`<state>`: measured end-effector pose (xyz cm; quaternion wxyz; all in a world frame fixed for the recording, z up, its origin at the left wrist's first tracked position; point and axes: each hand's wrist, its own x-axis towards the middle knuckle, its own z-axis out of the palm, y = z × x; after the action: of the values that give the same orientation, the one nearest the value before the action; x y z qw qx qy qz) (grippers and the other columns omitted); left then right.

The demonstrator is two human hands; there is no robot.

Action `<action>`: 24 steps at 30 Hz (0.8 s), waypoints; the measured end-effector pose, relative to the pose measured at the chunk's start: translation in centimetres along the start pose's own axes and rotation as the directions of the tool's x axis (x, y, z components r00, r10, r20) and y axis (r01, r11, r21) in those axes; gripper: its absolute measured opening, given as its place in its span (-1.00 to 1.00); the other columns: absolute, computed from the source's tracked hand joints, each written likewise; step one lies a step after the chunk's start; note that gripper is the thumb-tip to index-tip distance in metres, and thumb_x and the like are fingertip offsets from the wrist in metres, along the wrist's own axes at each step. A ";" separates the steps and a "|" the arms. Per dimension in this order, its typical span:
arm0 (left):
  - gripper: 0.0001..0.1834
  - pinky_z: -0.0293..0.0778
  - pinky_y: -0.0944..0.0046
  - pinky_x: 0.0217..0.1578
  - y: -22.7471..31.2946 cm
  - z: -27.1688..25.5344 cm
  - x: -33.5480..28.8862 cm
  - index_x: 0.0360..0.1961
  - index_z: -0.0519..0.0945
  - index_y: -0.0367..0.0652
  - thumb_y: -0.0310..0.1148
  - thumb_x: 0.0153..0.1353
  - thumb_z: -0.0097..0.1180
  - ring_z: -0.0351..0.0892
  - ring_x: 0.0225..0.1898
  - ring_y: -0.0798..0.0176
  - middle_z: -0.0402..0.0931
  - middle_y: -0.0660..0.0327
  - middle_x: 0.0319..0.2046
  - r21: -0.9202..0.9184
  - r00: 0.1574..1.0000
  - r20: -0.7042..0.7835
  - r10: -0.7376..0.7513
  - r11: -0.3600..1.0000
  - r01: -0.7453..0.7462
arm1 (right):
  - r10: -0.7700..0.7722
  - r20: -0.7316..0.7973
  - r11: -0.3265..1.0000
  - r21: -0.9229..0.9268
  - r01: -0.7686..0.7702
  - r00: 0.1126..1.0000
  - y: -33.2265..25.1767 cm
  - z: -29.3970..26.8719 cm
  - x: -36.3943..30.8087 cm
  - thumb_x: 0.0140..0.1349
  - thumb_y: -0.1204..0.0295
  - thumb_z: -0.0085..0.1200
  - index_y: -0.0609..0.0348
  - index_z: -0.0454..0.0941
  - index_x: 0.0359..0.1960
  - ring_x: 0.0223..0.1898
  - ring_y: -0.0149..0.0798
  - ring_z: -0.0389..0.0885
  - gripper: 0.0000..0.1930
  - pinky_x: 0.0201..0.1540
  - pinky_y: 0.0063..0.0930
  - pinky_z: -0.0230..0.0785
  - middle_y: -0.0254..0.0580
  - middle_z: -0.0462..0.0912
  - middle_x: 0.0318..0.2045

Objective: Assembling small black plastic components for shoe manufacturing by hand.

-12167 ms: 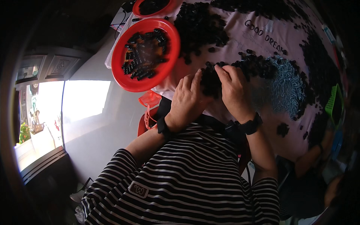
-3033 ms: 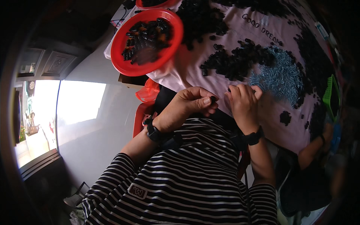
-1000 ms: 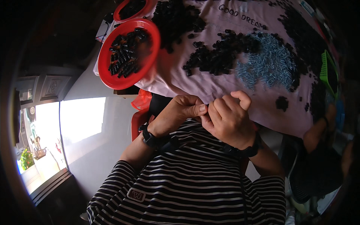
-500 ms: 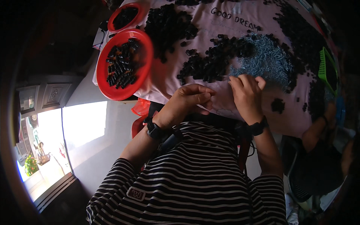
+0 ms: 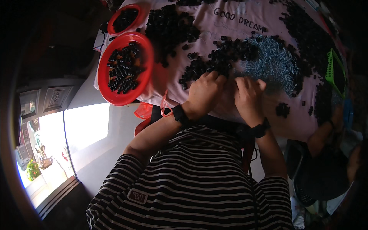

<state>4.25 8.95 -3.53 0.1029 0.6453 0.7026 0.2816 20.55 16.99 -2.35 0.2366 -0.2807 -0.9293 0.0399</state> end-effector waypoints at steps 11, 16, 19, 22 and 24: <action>-0.75 0.58 0.20 -0.18 -0.5 -3.6 -2.1 -0.10 0.73 -0.14 -0.41 0.16 0.31 0.67 -0.18 0.16 0.64 0.14 -0.25 -0.511 0.955 0.275 -0.116 0.823 0.247 | 0.021 0.043 0.999 0.044 -0.023 0.999 -0.5 -0.4 0.4 0.24 0.50 0.25 0.03 0.56 -0.24 -0.26 -0.21 0.59 -0.87 -0.02 -0.20 0.16 -0.34 0.59 -0.34; -0.72 0.44 0.43 -0.08 -1.8 -6.4 -4.0 -0.02 0.69 -0.28 -0.32 0.36 0.29 0.53 -0.13 0.50 0.65 0.30 -0.16 -0.744 0.816 0.576 -0.056 0.377 0.551 | 0.046 0.115 0.999 -0.031 -0.042 0.992 -0.6 0.0 0.8 0.22 0.49 0.27 0.01 0.53 -0.32 -0.25 -0.22 0.59 -0.87 -0.01 -0.20 0.15 -0.35 0.56 -0.37; -0.68 0.45 0.47 -0.13 -2.6 -6.7 -5.5 0.07 0.64 -0.26 -0.27 0.43 0.23 0.54 -0.16 0.52 0.64 0.29 -0.13 -0.732 0.740 0.665 -0.099 0.110 0.673 | 0.060 0.089 0.997 0.035 -0.063 0.994 -0.3 0.4 1.3 0.18 0.49 0.30 0.00 0.51 -0.35 -0.26 -0.20 0.60 -0.84 -0.03 -0.20 0.16 -0.35 0.57 -0.39; -0.63 0.47 0.49 -0.19 -2.7 -7.6 -5.6 0.15 0.58 -0.26 -0.23 0.49 0.16 0.55 -0.19 0.52 0.62 0.29 -0.12 -0.680 0.678 0.729 -0.092 0.017 0.733 | 0.106 0.029 0.984 0.137 -0.109 0.994 0.3 0.0 1.4 0.15 0.54 0.31 0.05 0.53 -0.31 -0.33 -0.21 0.63 -0.83 -0.14 -0.24 0.29 -0.33 0.62 -0.39; -0.62 0.48 0.48 -0.21 -2.8 -7.6 -5.9 0.17 0.57 -0.26 -0.22 0.51 0.13 0.55 -0.20 0.50 0.61 0.30 -0.13 -0.685 0.680 0.728 -0.086 -0.029 0.728 | 0.197 0.066 0.946 0.248 -0.207 0.978 1.0 0.1 1.1 0.15 0.56 0.31 0.09 0.54 -0.30 -0.36 -0.24 0.64 -0.83 -0.21 -0.29 0.34 -0.30 0.65 -0.37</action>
<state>-1.10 1.26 -0.07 0.7465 0.2040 0.4517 0.4440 20.24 18.39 -2.18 0.2463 -0.3411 -0.8875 0.1881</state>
